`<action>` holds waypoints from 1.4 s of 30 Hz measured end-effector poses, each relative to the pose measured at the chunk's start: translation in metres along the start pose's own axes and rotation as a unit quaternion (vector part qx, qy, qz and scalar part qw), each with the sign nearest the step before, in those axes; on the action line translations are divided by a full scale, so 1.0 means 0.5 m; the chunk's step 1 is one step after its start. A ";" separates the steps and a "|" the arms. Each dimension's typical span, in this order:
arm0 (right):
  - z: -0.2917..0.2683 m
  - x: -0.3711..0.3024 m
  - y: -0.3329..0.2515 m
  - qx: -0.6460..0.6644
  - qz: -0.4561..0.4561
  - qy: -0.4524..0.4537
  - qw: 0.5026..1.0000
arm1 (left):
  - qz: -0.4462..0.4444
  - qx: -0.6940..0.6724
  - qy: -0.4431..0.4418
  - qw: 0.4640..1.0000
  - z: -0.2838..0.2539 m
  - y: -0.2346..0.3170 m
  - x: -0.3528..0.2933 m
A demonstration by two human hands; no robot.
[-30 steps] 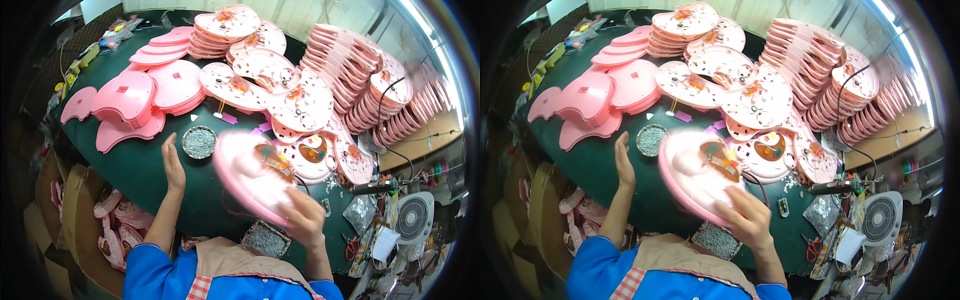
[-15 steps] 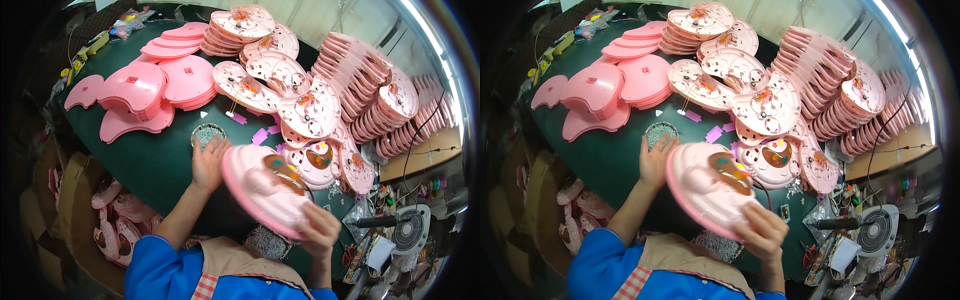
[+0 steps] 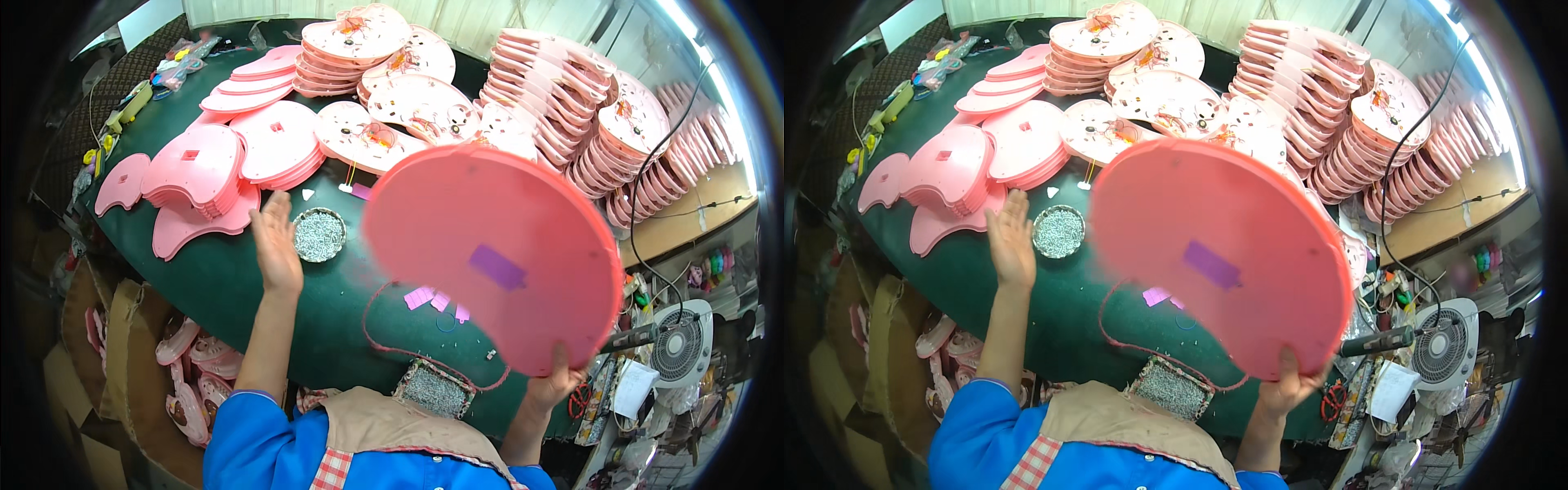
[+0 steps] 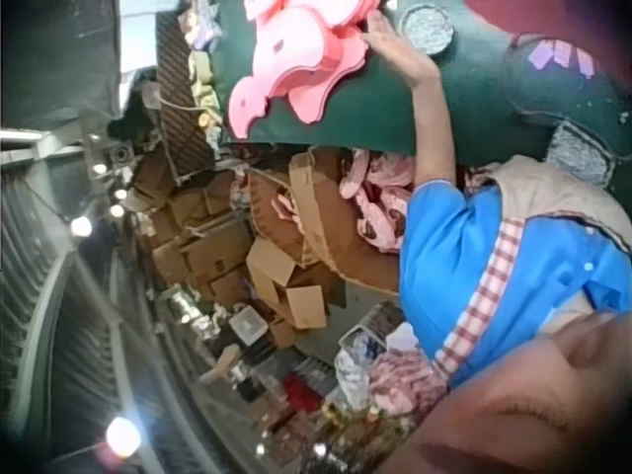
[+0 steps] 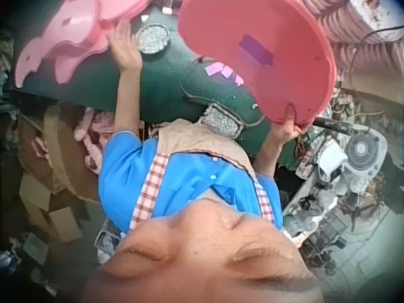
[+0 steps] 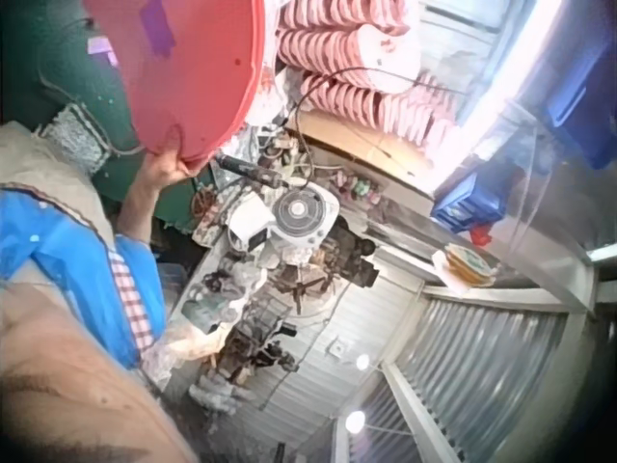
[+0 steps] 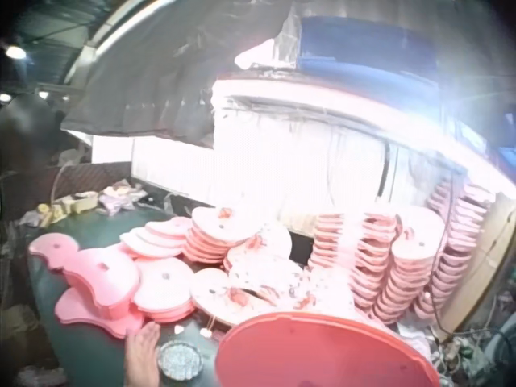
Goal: The person assembles pink plastic toy parts by inserting a small electronic module and securing it with screws. They use a power drill to fasten screws into pre-drilled holes on the back of the toy shell, then place a purple sticker over the module. The process is repeated for multiple units.
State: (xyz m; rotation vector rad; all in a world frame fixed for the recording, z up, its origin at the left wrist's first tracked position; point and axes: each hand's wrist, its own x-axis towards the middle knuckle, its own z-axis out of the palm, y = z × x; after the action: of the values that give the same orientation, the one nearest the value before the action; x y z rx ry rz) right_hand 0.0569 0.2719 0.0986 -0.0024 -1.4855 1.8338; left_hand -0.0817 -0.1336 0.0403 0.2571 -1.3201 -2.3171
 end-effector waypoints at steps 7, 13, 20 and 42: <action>0.066 -0.025 -0.034 -0.218 -0.360 -0.369 0.829 | -0.160 -0.289 -0.002 0.944 0.162 0.084 -0.008; 0.009 0.027 -0.021 -0.255 -0.193 0.078 0.944 | -0.040 -0.151 0.028 0.987 0.077 0.062 0.011; 0.102 -0.050 -0.008 -0.307 -0.385 -0.222 0.842 | 0.238 -0.095 0.137 0.957 0.181 0.032 0.112; 0.028 0.019 0.033 0.061 0.113 0.022 0.992 | 0.179 0.233 -0.249 0.923 0.226 0.036 0.038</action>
State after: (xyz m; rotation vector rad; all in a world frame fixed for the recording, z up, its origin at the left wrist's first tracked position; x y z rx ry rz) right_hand 0.0347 0.2650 0.0934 -0.1554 -1.3870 2.0894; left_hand -0.1357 -0.0643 0.1159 -0.4311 -1.9711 -1.7891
